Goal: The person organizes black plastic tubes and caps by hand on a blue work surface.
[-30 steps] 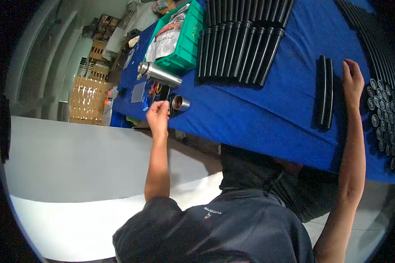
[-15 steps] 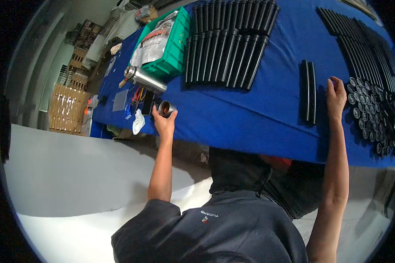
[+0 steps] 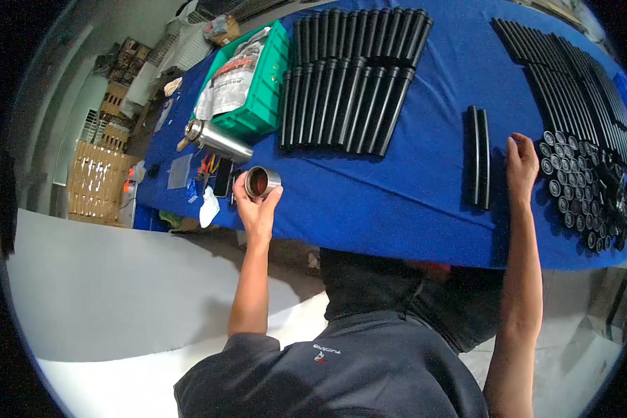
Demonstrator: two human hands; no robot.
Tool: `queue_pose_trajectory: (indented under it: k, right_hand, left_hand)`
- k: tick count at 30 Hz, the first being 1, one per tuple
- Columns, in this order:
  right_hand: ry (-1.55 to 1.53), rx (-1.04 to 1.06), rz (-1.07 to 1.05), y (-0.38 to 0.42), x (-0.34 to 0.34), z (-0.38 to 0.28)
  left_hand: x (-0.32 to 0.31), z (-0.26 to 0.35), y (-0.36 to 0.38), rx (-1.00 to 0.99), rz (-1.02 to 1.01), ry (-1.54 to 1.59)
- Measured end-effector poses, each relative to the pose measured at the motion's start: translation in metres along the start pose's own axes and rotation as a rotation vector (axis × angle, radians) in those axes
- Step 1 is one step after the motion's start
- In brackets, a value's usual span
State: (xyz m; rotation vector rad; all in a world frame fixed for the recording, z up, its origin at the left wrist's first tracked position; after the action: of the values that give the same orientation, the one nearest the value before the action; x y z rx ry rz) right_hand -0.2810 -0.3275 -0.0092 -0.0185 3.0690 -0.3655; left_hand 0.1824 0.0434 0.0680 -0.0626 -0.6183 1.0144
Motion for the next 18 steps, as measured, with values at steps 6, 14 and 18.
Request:
queue_pose_trajectory:
  k: [6, 14, 18]
  right_hand:
    - [-0.004, -0.023, 0.019, 0.003, -0.001, -0.005]
    - [-0.047, 0.01, 0.057, 0.004, -0.004, -0.007]
    - [0.053, 0.023, 0.053, 0.004, -0.003, -0.011]
  left_hand:
    - [-0.048, 0.123, 0.051, -0.079, -0.304, 0.231]
    - [-0.094, 0.257, 0.101, -0.562, -0.717, 0.478]
    - [-0.09, 0.309, 0.115, -0.769, -0.723, 0.425]
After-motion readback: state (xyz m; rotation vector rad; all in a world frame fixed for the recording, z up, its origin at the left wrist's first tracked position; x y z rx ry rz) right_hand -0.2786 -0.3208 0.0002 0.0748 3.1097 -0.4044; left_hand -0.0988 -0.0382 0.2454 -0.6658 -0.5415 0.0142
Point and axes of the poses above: each hand's wrist, its own y-axis away from the middle knuckle, its own x-axis out of the back of the hand, z = x × y, the point moved 6 cm from there along -y, towards the middle knuckle, and after that the axes turned 15 degrees about -y, right-handed, at the moved point
